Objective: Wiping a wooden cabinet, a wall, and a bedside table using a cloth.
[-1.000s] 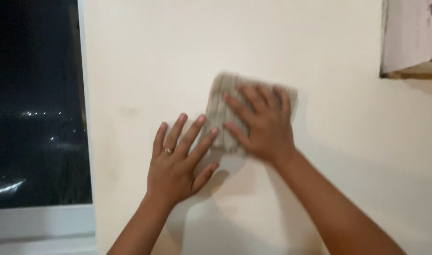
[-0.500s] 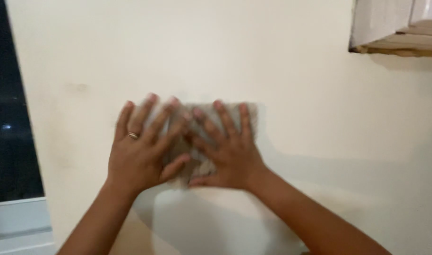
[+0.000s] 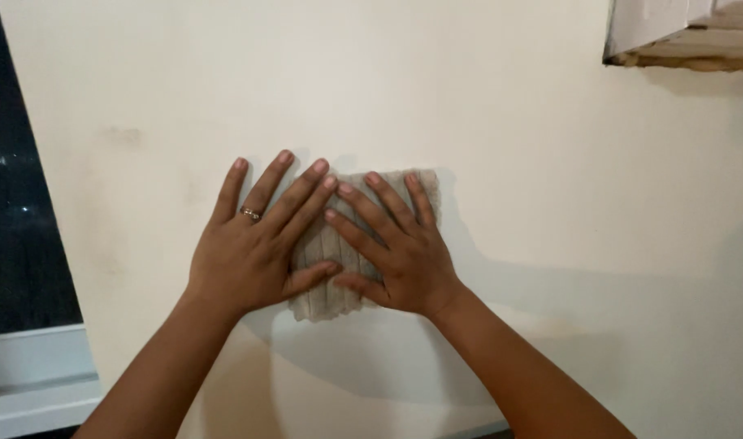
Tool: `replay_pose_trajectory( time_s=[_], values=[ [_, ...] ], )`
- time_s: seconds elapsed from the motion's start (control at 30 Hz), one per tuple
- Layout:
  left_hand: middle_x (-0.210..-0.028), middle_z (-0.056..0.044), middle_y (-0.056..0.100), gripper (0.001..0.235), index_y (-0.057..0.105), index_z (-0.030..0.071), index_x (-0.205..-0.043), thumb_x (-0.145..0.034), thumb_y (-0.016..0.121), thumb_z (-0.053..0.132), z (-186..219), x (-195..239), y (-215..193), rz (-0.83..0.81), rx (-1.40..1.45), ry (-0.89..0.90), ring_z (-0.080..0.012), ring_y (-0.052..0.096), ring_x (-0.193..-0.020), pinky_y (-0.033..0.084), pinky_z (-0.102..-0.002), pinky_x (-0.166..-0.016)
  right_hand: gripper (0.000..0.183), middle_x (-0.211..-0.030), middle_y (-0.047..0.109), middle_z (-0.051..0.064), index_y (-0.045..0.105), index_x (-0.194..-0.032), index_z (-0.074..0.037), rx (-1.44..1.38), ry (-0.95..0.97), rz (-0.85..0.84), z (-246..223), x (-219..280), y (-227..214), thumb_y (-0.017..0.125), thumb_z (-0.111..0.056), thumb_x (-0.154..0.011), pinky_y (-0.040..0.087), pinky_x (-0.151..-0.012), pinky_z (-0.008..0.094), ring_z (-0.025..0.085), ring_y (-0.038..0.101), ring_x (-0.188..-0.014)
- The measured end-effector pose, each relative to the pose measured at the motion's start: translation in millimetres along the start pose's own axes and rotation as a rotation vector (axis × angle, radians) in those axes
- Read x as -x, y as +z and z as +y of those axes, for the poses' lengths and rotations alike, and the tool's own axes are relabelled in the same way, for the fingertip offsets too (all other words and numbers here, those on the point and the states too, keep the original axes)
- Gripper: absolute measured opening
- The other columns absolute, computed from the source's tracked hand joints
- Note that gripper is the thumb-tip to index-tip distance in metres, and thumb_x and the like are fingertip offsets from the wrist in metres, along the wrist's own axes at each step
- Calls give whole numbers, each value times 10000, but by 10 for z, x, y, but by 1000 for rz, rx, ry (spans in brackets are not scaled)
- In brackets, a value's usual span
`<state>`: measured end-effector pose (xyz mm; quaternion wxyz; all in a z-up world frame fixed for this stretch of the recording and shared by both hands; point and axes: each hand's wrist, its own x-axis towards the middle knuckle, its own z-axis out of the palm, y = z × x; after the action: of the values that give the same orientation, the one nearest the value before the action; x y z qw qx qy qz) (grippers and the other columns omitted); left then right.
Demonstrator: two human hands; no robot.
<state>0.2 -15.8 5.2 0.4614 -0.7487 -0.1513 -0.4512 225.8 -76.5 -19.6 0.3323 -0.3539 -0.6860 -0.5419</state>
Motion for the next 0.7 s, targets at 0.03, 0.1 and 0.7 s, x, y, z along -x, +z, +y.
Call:
replay_pose_trajectory(
  time_s=[0.03, 0.1, 0.7],
  values=[
    [-1699, -23, 327, 886, 377, 142, -1635, -982, 403, 740, -15, -19, 4, 1, -3, 3, -259, 177, -1570, 86, -527, -1270, 678, -1657, 347, -12, 478, -1540, -269, 1, 1, 4, 18, -19, 7, 451, -688, -1007, 83, -1319, 571, 250, 220, -1570],
    [-1708, -8, 330, 885, 362, 157, -1652, -994, 388, 748, -7, 7, 34, -4, -7, -25, -273, 150, -1572, 39, -520, -1265, 604, -1672, 320, 65, 415, -1576, -187, 27, 24, 19, 13, 9, 38, 443, -521, -1074, 114, -1328, 536, 263, 213, -1578],
    [-1620, -87, 437, 554, 566, 176, -1529, -1061, 509, 466, -32, 135, 14, 256, 34, -252, -302, 295, -1527, 175, -523, -1275, 767, -1710, 184, 88, 377, -1585, -484, 175, 61, -46, -102, -436, 301, 571, -862, -947, 23, -1236, 731, 401, 78, -1569]
  ],
)
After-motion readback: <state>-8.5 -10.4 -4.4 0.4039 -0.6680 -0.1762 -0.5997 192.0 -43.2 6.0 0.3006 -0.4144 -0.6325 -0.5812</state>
